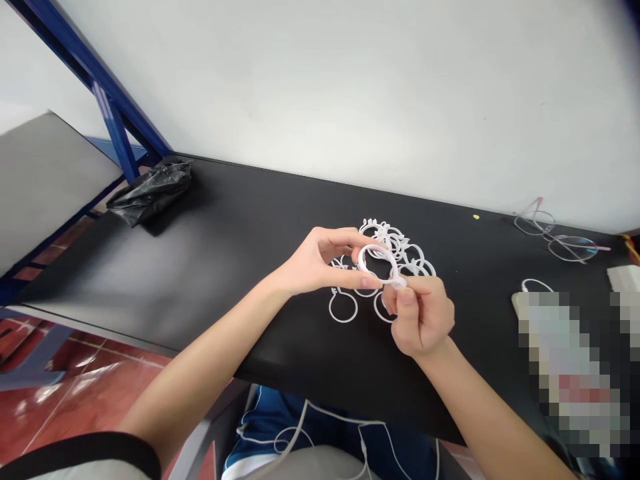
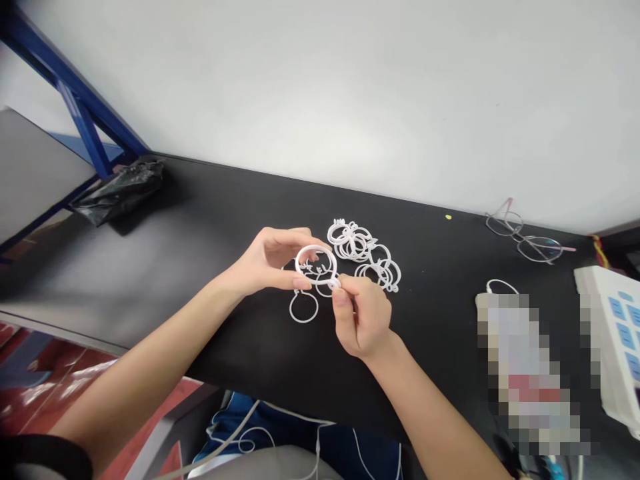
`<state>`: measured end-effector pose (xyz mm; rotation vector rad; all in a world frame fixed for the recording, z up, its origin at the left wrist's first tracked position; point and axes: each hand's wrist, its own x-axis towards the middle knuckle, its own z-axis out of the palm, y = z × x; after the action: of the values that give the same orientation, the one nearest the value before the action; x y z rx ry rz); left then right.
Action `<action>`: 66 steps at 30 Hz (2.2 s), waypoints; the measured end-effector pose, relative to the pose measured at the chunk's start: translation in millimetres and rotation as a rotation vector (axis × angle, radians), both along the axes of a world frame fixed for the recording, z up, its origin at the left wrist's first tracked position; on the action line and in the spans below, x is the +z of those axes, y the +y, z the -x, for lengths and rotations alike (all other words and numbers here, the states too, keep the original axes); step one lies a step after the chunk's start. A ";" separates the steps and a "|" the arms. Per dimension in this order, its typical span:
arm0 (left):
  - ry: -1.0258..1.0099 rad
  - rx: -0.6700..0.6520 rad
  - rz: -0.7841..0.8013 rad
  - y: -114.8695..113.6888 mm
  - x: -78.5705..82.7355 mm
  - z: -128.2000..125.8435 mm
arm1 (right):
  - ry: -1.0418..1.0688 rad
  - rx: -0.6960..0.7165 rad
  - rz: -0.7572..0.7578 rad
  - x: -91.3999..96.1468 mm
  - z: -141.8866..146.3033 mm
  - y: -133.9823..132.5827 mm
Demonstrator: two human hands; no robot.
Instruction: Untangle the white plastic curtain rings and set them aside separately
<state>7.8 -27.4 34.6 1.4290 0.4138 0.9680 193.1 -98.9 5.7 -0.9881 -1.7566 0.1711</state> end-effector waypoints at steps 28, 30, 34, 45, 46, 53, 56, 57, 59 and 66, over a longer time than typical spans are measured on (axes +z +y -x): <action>0.046 0.005 0.005 0.6 -2.9 1.2 | 0.002 0.081 -0.033 5.1 8.6 -0.7; 0.032 -0.004 0.007 0.5 -2.8 0.9 | 0.015 0.123 -0.044 5.4 9.3 -0.2; 0.003 -0.037 0.024 0.4 -3.8 0.3 | 0.009 0.164 0.022 11.8 10.1 0.3; 0.028 -0.034 0.025 -0.1 -1.7 0.5 | 0.016 0.179 0.086 17.0 10.3 0.6; 0.034 -0.027 0.022 -0.2 -1.8 0.7 | 0.017 0.171 0.084 15.9 10.0 0.6; 0.028 -0.027 0.018 1.0 -5.5 0.6 | 0.021 0.101 0.068 5.1 7.3 -1.0; 0.033 -0.012 0.017 3.1 -6.6 1.0 | 0.013 0.026 -0.010 -2.2 5.8 -0.8; 0.033 0.000 0.013 4.0 -6.5 1.5 | 0.016 0.015 -0.021 -5.2 5.4 -0.4; 0.029 0.035 0.012 5.2 -4.6 2.6 | 0.055 0.015 -0.020 -11.1 4.7 0.8; 0.000 0.176 -0.102 -8.2 19.7 7.8 | 0.167 0.039 0.031 -18.3 2.1 6.9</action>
<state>0.0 -35.6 54.3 1.5031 0.5021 1.1447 191.0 -92.0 -12.6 -0.9351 -1.6249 0.2986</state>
